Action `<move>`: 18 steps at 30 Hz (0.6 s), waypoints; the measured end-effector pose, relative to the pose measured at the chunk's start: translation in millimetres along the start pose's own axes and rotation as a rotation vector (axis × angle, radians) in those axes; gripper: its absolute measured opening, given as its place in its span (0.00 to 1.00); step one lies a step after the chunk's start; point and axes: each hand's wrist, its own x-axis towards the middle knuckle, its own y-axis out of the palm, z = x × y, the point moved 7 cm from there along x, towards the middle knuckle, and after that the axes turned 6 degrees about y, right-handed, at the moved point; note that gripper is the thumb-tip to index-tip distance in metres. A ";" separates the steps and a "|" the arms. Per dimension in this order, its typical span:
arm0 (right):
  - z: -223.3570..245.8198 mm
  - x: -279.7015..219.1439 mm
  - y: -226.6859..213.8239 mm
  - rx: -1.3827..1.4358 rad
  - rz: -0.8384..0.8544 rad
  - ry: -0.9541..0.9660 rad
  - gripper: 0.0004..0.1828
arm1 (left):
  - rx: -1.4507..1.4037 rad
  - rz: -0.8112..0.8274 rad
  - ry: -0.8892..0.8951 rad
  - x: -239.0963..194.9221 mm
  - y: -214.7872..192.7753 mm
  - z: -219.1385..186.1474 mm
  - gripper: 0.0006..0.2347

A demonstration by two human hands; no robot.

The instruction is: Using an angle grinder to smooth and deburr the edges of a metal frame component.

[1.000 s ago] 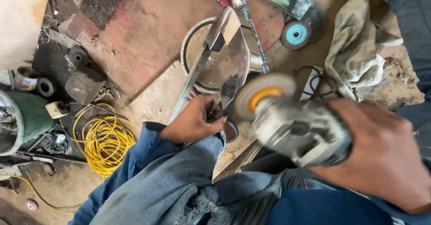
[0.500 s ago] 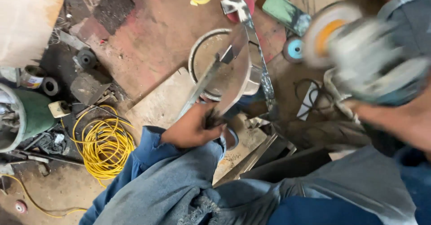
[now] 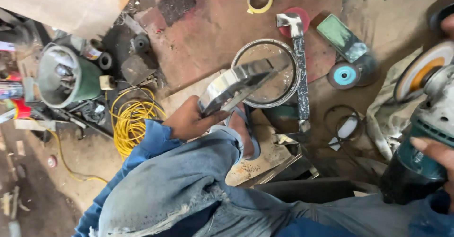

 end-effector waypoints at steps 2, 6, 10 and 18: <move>-19.9 -2.3 27.0 0.029 0.020 0.037 0.23 | 0.092 0.058 -0.018 -6.1 -0.2 -4.4 0.13; -42.1 37.0 22.9 0.047 0.067 0.003 0.19 | 0.106 0.120 -0.007 -10.7 -3.6 -18.0 0.14; -47.7 21.5 18.5 -0.181 -0.019 0.258 0.24 | 0.083 0.173 0.189 -11.6 -14.5 -48.0 0.19; -1.1 -21.6 41.1 0.261 0.141 -0.178 0.26 | 0.312 0.289 0.146 21.1 3.8 7.9 0.10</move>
